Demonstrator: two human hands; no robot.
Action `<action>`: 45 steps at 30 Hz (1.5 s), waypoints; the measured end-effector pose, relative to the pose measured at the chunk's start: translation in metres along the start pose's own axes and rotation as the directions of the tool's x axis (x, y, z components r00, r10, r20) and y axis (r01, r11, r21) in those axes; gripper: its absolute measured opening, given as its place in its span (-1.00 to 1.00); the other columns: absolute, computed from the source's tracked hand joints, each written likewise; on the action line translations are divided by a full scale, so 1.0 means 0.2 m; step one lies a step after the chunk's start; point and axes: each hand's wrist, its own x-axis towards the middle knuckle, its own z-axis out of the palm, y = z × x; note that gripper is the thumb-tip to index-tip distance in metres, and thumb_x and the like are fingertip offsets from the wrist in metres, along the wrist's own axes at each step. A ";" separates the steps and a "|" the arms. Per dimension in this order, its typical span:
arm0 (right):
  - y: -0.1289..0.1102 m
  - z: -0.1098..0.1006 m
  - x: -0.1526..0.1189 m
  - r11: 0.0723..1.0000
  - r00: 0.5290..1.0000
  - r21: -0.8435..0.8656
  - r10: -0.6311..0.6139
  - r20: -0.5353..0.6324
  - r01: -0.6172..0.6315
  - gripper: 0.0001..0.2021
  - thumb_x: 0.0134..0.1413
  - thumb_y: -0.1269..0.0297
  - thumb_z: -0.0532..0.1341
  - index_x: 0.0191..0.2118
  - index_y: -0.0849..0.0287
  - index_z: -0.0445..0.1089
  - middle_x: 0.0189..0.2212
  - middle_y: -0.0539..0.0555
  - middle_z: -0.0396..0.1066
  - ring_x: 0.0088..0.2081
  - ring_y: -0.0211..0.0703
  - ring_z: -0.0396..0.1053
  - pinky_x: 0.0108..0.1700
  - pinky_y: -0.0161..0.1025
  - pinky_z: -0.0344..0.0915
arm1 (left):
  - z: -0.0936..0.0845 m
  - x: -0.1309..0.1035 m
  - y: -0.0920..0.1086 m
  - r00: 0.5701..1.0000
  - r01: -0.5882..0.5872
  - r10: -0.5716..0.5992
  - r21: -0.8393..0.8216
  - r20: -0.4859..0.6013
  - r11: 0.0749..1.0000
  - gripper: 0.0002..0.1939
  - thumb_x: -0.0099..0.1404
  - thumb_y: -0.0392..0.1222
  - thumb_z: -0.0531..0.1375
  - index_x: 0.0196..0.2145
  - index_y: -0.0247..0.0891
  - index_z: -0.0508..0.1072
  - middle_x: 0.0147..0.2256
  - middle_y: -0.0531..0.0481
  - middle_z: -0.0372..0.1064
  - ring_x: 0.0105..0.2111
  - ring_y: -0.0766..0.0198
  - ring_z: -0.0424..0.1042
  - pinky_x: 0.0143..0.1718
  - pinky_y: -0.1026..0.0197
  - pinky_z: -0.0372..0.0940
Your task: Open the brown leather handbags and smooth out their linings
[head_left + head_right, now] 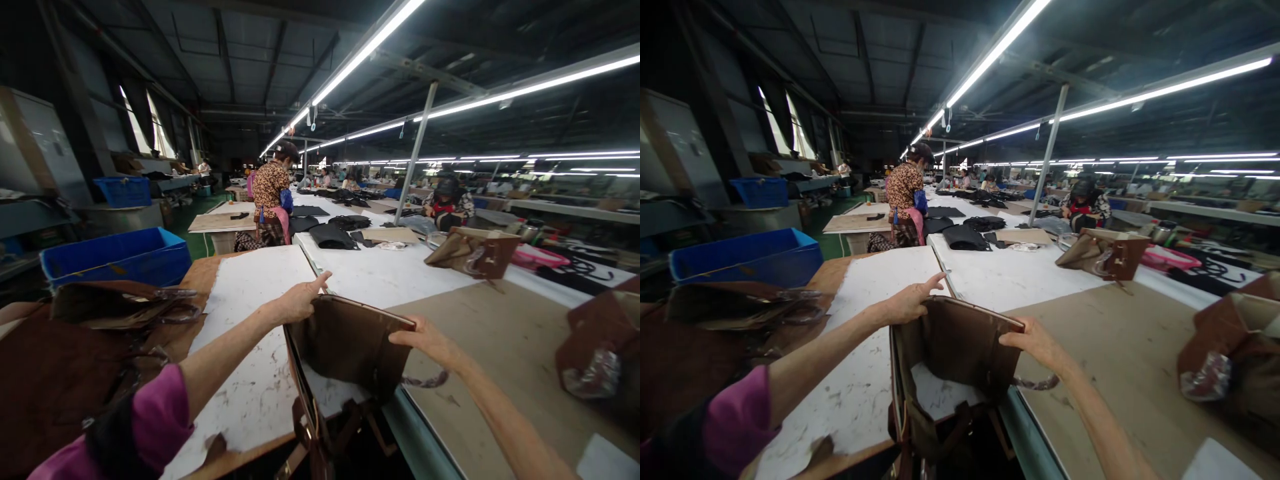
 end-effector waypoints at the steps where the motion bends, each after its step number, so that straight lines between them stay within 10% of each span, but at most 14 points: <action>1: 0.01 -0.01 -0.01 1.000 1.000 -0.008 0.010 -0.015 -0.010 -0.63 -0.22 0.18 0.20 -0.22 0.24 0.39 -0.33 0.03 0.44 -0.21 -0.01 0.33 -0.15 -0.19 0.26 | 0.00 0.00 0.00 0.999 -0.009 0.010 -0.021 0.035 1.000 -0.12 -0.16 -0.52 -0.01 0.15 -0.18 -0.17 -0.03 -0.04 0.20 -0.16 0.18 0.28 -0.17 0.24 0.16; 9: 0.05 -0.03 -0.02 1.000 0.999 0.002 0.024 -0.024 -0.024 -0.57 -0.22 0.14 0.20 -0.15 0.22 0.37 -0.27 0.05 0.43 -0.17 0.02 0.33 -0.11 -0.13 0.26 | -0.04 0.02 -0.01 0.975 -0.036 0.107 -0.340 0.192 0.940 -0.40 -0.17 -0.49 -0.01 -0.11 -0.21 0.32 -0.22 0.08 0.35 -0.19 0.22 0.28 -0.18 0.31 0.15; 20: 0.06 -0.07 0.00 0.998 0.998 0.036 0.060 0.009 -0.061 -0.58 -0.27 0.17 0.24 -0.19 0.25 0.40 -0.29 0.07 0.44 -0.19 -0.01 0.33 -0.15 -0.16 0.27 | -0.01 0.05 -0.02 0.967 0.103 0.054 -0.578 0.248 0.810 -0.47 -0.05 -0.21 0.24 -0.07 -0.23 0.30 -0.20 0.05 0.33 -0.20 0.23 0.26 -0.14 0.27 0.11; 36: 0.09 -0.10 0.03 0.992 0.998 0.125 -0.019 0.064 0.011 -0.62 -0.22 0.29 0.23 -0.16 0.26 0.38 -0.31 0.05 0.44 -0.20 -0.09 0.33 -0.10 -0.16 0.21 | 0.01 0.06 -0.02 0.975 0.060 0.072 -0.560 0.211 0.826 -0.71 0.10 -0.17 0.10 -0.21 -0.29 0.41 -0.27 0.06 0.39 -0.24 0.25 0.30 -0.20 0.33 0.12; 41: 0.11 -0.05 0.02 0.998 0.979 0.000 -0.062 -0.195 0.063 -0.67 -0.20 0.23 0.23 -0.23 0.25 0.38 -0.33 0.04 0.43 -0.25 -0.11 0.34 -0.16 -0.20 0.23 | 0.01 0.06 -0.01 0.988 0.058 0.006 -0.398 0.157 0.915 -0.72 0.12 -0.14 0.05 -0.25 -0.27 0.42 -0.33 0.07 0.39 -0.29 0.23 0.29 -0.25 0.32 0.12; 45: 0.13 0.02 0.00 0.971 0.859 -0.234 -0.158 -0.488 0.046 -0.67 -0.18 0.17 0.22 -0.22 0.18 0.35 -0.30 0.03 0.41 -0.24 -0.11 0.33 -0.15 -0.21 0.21 | 0.01 0.06 0.00 0.993 0.062 -0.026 -0.309 0.118 0.949 -0.73 0.13 -0.12 0.03 -0.29 -0.27 0.43 -0.39 0.07 0.38 -0.34 0.25 0.29 -0.32 0.33 0.11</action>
